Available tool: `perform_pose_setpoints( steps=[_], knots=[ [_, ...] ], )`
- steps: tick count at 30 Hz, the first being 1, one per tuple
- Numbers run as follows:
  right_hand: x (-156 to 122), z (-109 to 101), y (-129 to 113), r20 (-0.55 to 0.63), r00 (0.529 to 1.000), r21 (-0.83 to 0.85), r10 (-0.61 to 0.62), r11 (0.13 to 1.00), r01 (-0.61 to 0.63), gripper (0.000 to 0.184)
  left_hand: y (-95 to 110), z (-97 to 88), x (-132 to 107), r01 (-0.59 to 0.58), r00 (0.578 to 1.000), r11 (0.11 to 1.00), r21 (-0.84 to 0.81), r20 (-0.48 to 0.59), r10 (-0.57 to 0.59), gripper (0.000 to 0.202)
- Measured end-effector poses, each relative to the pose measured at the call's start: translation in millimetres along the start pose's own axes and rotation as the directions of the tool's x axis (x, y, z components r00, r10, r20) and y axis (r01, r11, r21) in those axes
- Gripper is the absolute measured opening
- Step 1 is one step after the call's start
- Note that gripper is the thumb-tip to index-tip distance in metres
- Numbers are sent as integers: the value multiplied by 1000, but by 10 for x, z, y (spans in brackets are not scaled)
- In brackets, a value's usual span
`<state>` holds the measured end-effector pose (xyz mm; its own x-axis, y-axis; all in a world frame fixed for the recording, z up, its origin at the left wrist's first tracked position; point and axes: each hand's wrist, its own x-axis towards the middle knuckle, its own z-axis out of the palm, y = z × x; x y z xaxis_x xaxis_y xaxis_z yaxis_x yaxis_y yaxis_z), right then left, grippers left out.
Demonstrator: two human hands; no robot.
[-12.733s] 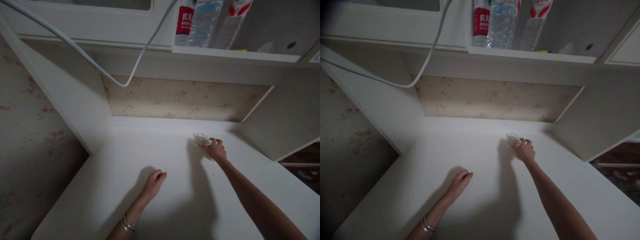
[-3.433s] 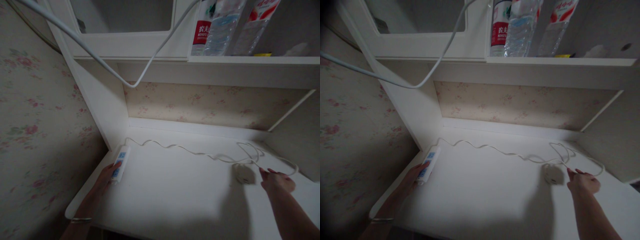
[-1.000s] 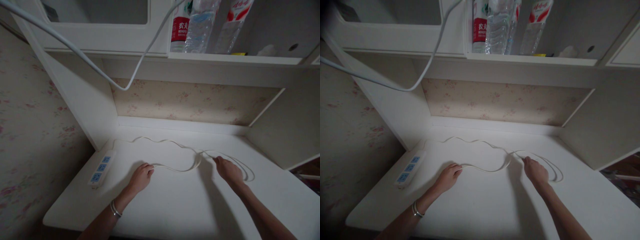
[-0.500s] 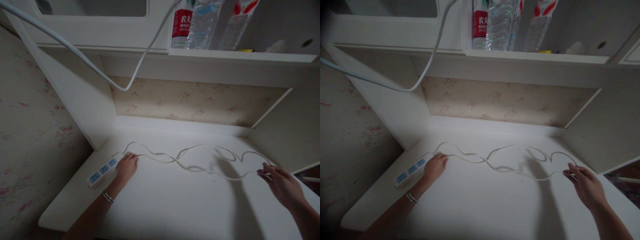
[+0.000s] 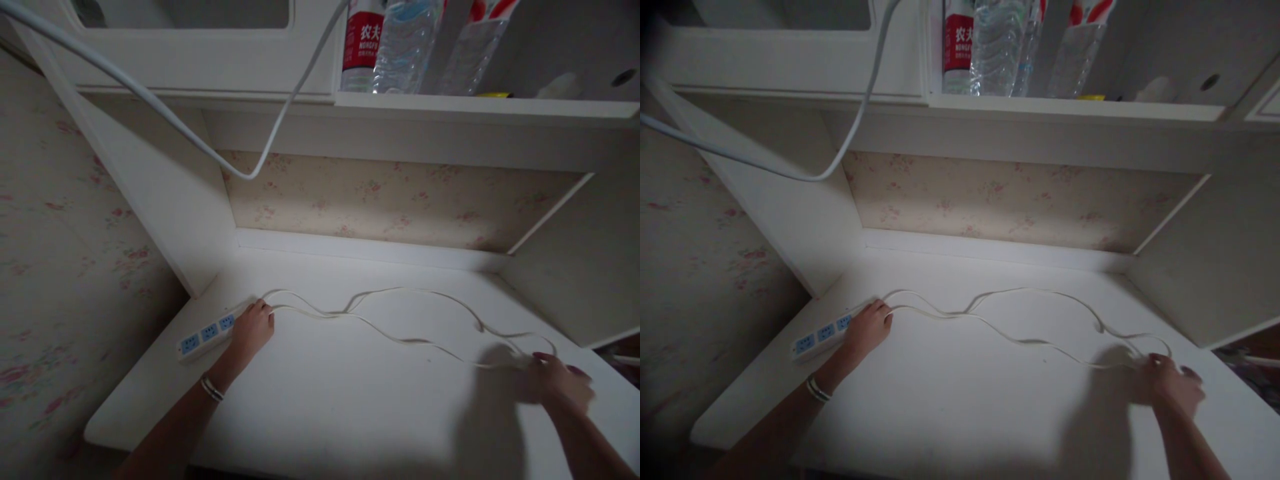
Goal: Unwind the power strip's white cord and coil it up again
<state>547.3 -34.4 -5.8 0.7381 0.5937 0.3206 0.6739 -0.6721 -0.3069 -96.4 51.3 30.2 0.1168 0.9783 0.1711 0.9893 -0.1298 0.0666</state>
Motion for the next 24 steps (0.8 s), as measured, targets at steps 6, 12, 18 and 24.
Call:
perform_pose_setpoints(
  steps=[6, 12, 18, 24],
  knots=[
    [-662, -133, -1277, 67, 916, 287, -394, 887, 361, 43, 7, 88, -40, 41, 999, 999, 13, -12, -40, 25],
    [-1749, 72, -2374, 172, 538, 529, -825, 539, 656, 46, -62, 150, 23, 5, 1000, 998, -55, -13, -5, 18],
    [-2068, 213, -2500, 244, 517, 416, -821, 570, 708, 39, -142, 86, 62, 28, 1000, 995, -100, 15, -26, 13],
    [-1989, 31, -2230, 209, 348, 570, -914, 403, 716, 40, -148, 36, 77, 178, 984, 983, -46, 25, -177, 24]
  ],
)
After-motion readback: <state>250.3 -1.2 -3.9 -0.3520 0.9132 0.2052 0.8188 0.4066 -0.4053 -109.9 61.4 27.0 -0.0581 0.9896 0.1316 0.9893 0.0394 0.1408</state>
